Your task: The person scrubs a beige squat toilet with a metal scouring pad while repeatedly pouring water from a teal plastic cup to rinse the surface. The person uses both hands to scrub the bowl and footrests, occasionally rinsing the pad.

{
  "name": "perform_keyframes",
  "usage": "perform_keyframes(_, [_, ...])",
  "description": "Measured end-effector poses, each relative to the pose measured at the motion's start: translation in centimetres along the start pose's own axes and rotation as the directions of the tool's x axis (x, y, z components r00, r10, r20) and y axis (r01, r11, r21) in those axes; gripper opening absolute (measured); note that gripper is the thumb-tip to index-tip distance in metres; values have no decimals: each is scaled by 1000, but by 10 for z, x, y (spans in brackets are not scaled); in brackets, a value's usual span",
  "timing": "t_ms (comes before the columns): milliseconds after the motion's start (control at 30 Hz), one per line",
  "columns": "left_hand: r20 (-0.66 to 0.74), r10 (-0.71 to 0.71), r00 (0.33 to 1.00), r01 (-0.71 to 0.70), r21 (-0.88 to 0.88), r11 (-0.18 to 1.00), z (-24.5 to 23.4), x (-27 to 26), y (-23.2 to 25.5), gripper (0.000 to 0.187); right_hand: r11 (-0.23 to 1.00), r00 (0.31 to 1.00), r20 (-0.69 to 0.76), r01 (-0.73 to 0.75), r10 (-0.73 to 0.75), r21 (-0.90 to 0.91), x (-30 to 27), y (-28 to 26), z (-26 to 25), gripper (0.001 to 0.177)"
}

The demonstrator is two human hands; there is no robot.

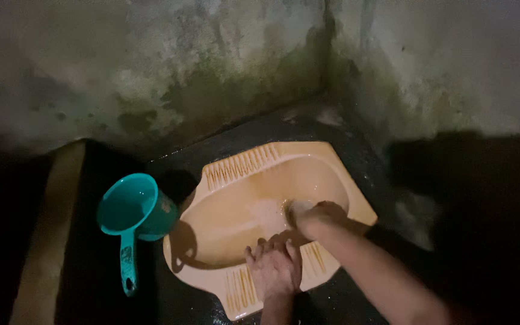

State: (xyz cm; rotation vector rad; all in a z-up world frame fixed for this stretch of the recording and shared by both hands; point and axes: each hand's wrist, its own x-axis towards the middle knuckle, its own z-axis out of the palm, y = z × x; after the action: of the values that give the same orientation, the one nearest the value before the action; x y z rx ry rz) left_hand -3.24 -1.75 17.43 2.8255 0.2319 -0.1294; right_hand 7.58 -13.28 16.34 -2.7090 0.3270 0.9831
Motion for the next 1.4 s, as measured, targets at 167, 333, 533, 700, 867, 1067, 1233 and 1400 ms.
perform_keyframes(167, [25,1,1000,0,-38,999,-10,-4,6,42,993,993,-19,119,-119,-23,-22,0,-9,49])
perform_keyframes(333, [13,-8,1000,9,-38,999,-10,-3,5,43,947,984,73,177,-164,-266,-27,0,-22,47])
perform_keyframes(533, [73,0,997,-4,59,998,0,2,1,47,958,991,35,136,-131,-252,-1,5,-4,46])
perform_keyframes(700, [199,-66,978,49,91,995,0,2,1,49,954,985,62,170,-160,-248,-1,5,-6,46])
perform_keyframes(867, [-82,-113,990,121,103,987,22,3,-6,57,952,987,50,158,-150,-264,-3,10,-9,45])
perform_keyframes(1067, [-121,-166,979,182,138,974,40,10,-16,64,890,942,167,332,-292,-312,18,8,2,44])
perform_keyframes(1233, [-22,-220,975,221,86,971,26,4,-8,66,947,963,73,267,-258,-177,43,17,23,46])
perform_keyframes(1400, [8,-225,974,223,121,967,19,4,-6,66,942,968,94,249,-233,-224,25,14,10,46])
